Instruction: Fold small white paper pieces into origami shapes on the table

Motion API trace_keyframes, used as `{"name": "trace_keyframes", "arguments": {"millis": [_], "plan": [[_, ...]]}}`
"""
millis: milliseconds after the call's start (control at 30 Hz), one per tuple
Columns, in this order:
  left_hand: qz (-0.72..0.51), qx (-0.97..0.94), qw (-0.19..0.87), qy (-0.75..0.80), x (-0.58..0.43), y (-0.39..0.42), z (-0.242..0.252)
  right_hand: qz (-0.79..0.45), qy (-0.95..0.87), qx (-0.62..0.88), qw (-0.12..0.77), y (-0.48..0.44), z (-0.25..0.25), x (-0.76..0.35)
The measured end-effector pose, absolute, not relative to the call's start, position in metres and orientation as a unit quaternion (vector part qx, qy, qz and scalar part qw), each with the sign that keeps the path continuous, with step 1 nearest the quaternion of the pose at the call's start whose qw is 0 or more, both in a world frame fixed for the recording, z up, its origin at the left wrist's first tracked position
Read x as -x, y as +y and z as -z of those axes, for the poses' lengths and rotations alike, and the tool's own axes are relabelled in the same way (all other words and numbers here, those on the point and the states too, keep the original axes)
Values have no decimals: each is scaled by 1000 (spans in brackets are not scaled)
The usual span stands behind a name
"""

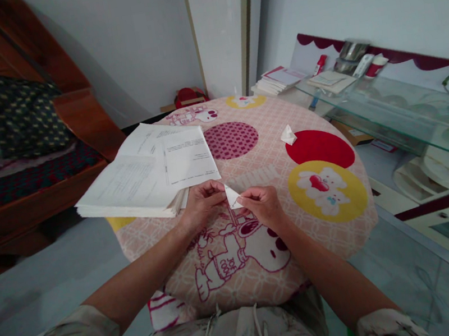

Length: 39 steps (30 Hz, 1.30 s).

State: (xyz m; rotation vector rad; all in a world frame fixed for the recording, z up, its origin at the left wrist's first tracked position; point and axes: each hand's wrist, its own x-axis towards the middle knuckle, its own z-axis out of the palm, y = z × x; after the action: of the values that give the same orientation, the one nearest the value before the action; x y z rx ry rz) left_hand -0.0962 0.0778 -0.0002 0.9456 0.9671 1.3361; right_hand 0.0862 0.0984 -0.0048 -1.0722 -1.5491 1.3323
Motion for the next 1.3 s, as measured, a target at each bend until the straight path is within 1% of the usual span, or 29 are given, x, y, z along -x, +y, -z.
{"name": "trace_keyframes", "arguments": {"millis": [167,533,800,967,1300], "plan": [[-565,-382,607,408,98,79,1,-483,-648,415,418,98,8,-86],[-585,-337,609,417,99,81,4,-397,-729,378,409,96,10,-87],[-597,-341,604,403,97,81,5,-416,-722,378,403,94,7,-85],[-620,-351,578,398,95,83,8,-445,-702,388,399,95,9,-86],[-637,-352,562,394,93,83,5,-475,-678,404,389,98,11,-85]]}}
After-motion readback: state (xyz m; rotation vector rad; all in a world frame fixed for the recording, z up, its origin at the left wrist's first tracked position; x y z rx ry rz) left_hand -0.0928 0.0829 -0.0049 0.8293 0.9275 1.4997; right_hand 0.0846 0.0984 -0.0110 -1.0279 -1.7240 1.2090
